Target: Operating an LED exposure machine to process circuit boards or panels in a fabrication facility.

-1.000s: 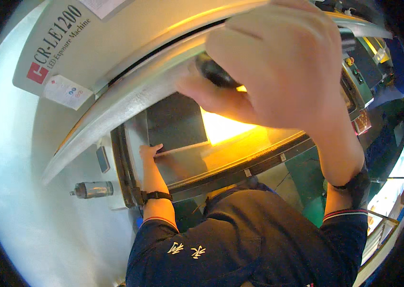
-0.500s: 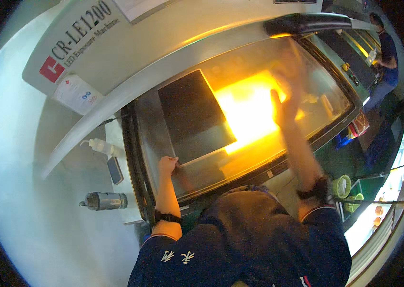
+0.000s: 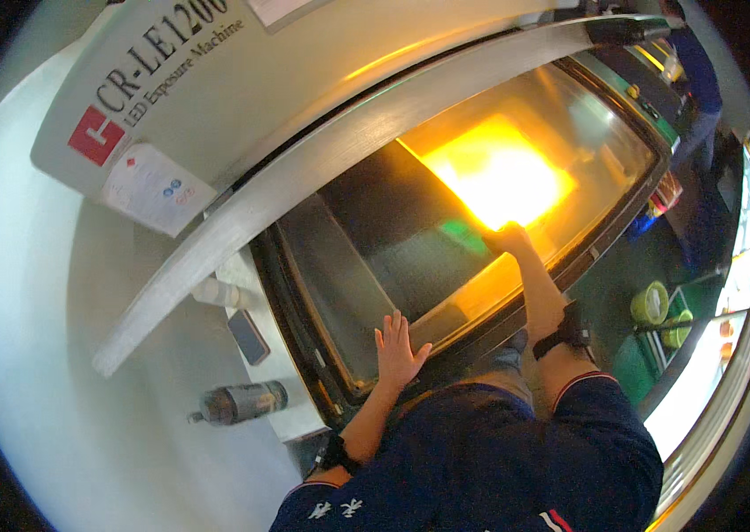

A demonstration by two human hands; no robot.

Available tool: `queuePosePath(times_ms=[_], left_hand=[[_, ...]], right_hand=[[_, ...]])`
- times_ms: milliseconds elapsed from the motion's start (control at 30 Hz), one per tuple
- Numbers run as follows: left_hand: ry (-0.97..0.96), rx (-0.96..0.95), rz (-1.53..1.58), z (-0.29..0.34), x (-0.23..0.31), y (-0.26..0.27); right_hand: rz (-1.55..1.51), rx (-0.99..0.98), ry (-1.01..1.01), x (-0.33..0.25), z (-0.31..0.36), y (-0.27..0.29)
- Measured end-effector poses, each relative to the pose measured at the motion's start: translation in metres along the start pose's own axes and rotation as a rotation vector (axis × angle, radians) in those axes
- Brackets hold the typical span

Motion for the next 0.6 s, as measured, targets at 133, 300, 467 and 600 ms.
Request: queuePosePath(times_ms=[133,300,467,600], left_hand=[[-0.139,0.106,0.103,0.004,-0.016,0.007],[-0.152,0.146,0.181,0.008,-0.012,0.022],[-0.203,0.067,0.031,0.023,-0.005,0.021],[-0.229,-0.076,-0.045,0.011,0.042,0.008]], right_hand=[[0.048,-0.283,-0.106,0.032,0.023,0.001],[-0.103,0.088,0.225,0.085,0.144,0.001],[-0.877,0.407,-0.417,0.147,0.321,0.063],[-1.158,0.867,-0.378,0.188,0.474,0.120]])
Point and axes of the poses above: each hand's wrist, its own z-axis away from the middle knuckle, its own y-axis out of the back of the hand, x = y × z, the point moved 1 cm from there along -z, towards the middle knuckle, and after that the axes turned 10 degrees about -z, right-handed, at the moved point
